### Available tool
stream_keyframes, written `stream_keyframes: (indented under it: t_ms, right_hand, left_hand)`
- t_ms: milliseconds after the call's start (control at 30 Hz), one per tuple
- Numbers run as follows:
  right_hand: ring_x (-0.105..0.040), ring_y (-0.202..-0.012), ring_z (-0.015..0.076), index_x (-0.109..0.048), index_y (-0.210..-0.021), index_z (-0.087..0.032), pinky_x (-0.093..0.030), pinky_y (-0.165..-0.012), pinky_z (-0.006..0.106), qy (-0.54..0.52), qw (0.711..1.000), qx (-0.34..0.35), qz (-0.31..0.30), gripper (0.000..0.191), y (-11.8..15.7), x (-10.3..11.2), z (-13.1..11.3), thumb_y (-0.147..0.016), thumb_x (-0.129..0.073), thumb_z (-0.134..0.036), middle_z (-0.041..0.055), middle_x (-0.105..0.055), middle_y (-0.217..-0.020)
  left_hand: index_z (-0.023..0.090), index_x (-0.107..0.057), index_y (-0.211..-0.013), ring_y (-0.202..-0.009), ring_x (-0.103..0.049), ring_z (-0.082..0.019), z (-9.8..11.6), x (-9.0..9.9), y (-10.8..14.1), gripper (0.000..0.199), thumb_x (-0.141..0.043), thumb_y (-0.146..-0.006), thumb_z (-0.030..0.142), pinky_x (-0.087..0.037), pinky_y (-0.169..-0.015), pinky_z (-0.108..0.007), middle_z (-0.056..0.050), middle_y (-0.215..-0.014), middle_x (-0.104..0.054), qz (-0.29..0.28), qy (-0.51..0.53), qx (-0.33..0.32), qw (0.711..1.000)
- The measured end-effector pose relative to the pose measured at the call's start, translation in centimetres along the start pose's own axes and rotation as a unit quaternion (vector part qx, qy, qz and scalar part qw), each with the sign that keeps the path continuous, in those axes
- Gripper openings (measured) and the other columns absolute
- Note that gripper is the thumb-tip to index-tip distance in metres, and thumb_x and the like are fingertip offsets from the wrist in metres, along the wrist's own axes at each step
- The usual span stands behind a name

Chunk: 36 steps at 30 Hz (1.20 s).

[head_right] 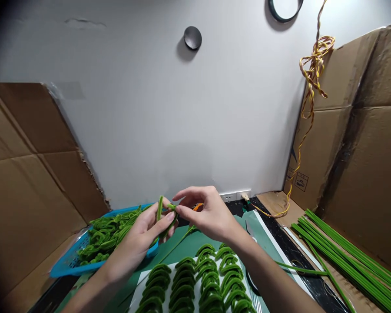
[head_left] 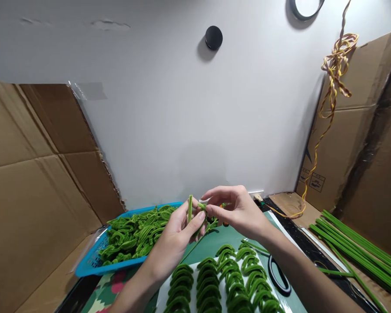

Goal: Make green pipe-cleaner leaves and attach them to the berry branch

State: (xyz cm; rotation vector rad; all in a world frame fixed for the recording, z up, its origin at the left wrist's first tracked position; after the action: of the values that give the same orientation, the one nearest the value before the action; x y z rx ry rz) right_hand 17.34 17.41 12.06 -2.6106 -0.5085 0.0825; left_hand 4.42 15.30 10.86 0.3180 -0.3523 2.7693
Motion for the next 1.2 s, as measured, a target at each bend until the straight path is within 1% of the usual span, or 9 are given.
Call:
stream_keyframes:
  t_ms: [67, 267, 400, 533, 700, 867, 933, 1067, 1200]
  right_hand:
    - [-0.064, -0.066, 0.0111, -0.082, -0.101, -0.016, -0.052, -0.057, 0.022, 0.018, 1.0, -0.002, -0.016, 0.019, 0.1, 0.0, -0.1, -0.089, -0.08, -0.03, 0.0052, -0.079, -0.085]
    - [-0.062, -0.065, 0.0116, -0.08, -0.092, -0.015, -0.052, -0.055, 0.023, 0.032, 0.999, -0.02, -0.019, 0.027, 0.3, 0.2, 0.5, -0.089, -0.082, -0.042, 0.0042, -0.075, -0.081]
    - [-0.062, -0.062, 0.0118, -0.077, -0.087, -0.015, -0.053, -0.056, 0.024, 0.035, 0.999, -0.026, -0.006, 0.025, 0.2, 0.1, 1.1, -0.09, -0.079, -0.039, 0.0028, -0.072, -0.078]
    - [-0.062, -0.064, 0.012, -0.076, -0.085, -0.016, -0.051, -0.058, 0.024, 0.06, 0.998, -0.029, -0.006, 0.02, 0.2, 0.2, 1.1, -0.091, -0.077, -0.034, 0.0021, -0.071, -0.077]
    - [-0.054, -0.065, 0.0113, -0.075, -0.08, -0.017, -0.042, -0.06, 0.024, 0.171, 0.984, 0.002, -0.04, 0.019, 0.4, -0.2, -0.1, -0.095, -0.069, -0.025, -0.0004, -0.066, -0.071]
    - [-0.046, -0.061, 0.0106, -0.076, -0.079, -0.018, -0.035, -0.058, 0.028, 0.289, 0.956, 0.014, -0.043, 0.019, 0.8, -0.2, -0.8, -0.095, -0.068, -0.017, -0.0021, -0.063, -0.065]
    - [-0.048, -0.061, 0.0105, -0.078, -0.082, -0.017, -0.037, -0.059, 0.027, 0.284, 0.958, 0.022, -0.046, 0.015, 0.9, -0.2, -1.1, -0.095, -0.071, -0.019, -0.0017, -0.066, -0.067]
    - [-0.054, -0.064, 0.0098, -0.08, -0.09, -0.018, -0.042, -0.061, 0.026, 0.236, 0.966, 0.083, -0.07, 0.014, 1.1, -0.3, -2.6, -0.1, -0.072, -0.024, -0.0014, -0.07, -0.075]
    - [-0.062, -0.072, 0.0104, -0.083, -0.097, -0.021, -0.048, -0.067, 0.027, 0.257, 0.952, 0.145, -0.077, 0.01, 1.5, -0.1, -3.6, -0.101, -0.074, -0.024, 0.0014, -0.071, -0.093]
  left_hand:
    - [0.021, -0.056, -0.095, -0.065, -0.041, -0.012, -0.2, 0.1, 0.0, 0.036, -0.065, -0.099, 0.055, -0.038, -0.062, -0.025, 0.005, -0.071, -0.048, -0.003, -0.004, 0.01, 1.0]
    - [0.021, -0.062, -0.096, -0.09, -0.058, -0.018, 0.1, 0.4, -0.1, 0.026, -0.065, -0.1, 0.047, -0.047, -0.085, -0.03, -0.002, -0.095, -0.063, -0.005, -0.071, -0.019, 0.997]
    - [0.021, -0.064, -0.095, -0.083, -0.054, -0.018, 0.3, 0.6, 0.1, 0.027, -0.06, -0.103, 0.047, -0.044, -0.078, -0.029, 0.0, -0.088, -0.061, 0.021, -0.146, -0.036, 0.988]
    - [0.021, -0.062, -0.091, -0.074, -0.047, -0.016, 0.3, 0.7, 0.3, 0.027, -0.059, -0.103, 0.046, -0.039, -0.069, -0.028, 0.002, -0.08, -0.055, 0.043, -0.196, -0.028, 0.979]
    - [0.021, -0.055, -0.088, -0.074, -0.045, -0.016, 0.1, 0.3, 0.4, 0.024, -0.058, -0.103, 0.04, -0.035, -0.067, -0.028, 0.003, -0.081, -0.054, 0.018, -0.228, -0.022, 0.973]
    - [0.022, -0.052, -0.085, -0.075, -0.042, -0.016, -0.8, 0.0, 0.1, 0.029, -0.058, -0.103, 0.043, -0.035, -0.068, -0.027, 0.003, -0.081, -0.05, -0.02, -0.197, -0.001, 0.98]
    - [0.022, -0.052, -0.085, -0.075, -0.042, -0.016, -1.2, -0.2, 0.0, 0.031, -0.059, -0.102, 0.046, -0.036, -0.068, -0.027, 0.003, -0.081, -0.048, -0.033, -0.156, 0.014, 0.987]
    - [0.022, -0.066, -0.102, -0.087, -0.053, -0.02, -1.7, -0.9, 0.2, 0.03, -0.062, -0.101, 0.052, -0.043, -0.078, -0.029, -0.001, -0.093, -0.061, -0.065, -0.097, 0.044, 0.992]
    - [0.022, -0.074, -0.103, -0.098, -0.059, -0.026, -3.2, -0.3, 0.9, 0.043, -0.061, -0.098, 0.062, -0.047, -0.086, -0.034, -0.007, -0.101, -0.068, -0.034, -0.118, 0.098, 0.988]
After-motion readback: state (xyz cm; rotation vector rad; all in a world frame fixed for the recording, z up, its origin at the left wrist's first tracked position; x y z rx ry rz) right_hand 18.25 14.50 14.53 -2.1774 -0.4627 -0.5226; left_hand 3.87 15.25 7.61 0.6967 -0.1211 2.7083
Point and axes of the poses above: each hand's wrist, its own y-axis away from the middle knuckle, its own x-axis out of the back of the hand, z = x × y, the point moved 9 cm from there along -y, towards the middle knuckle
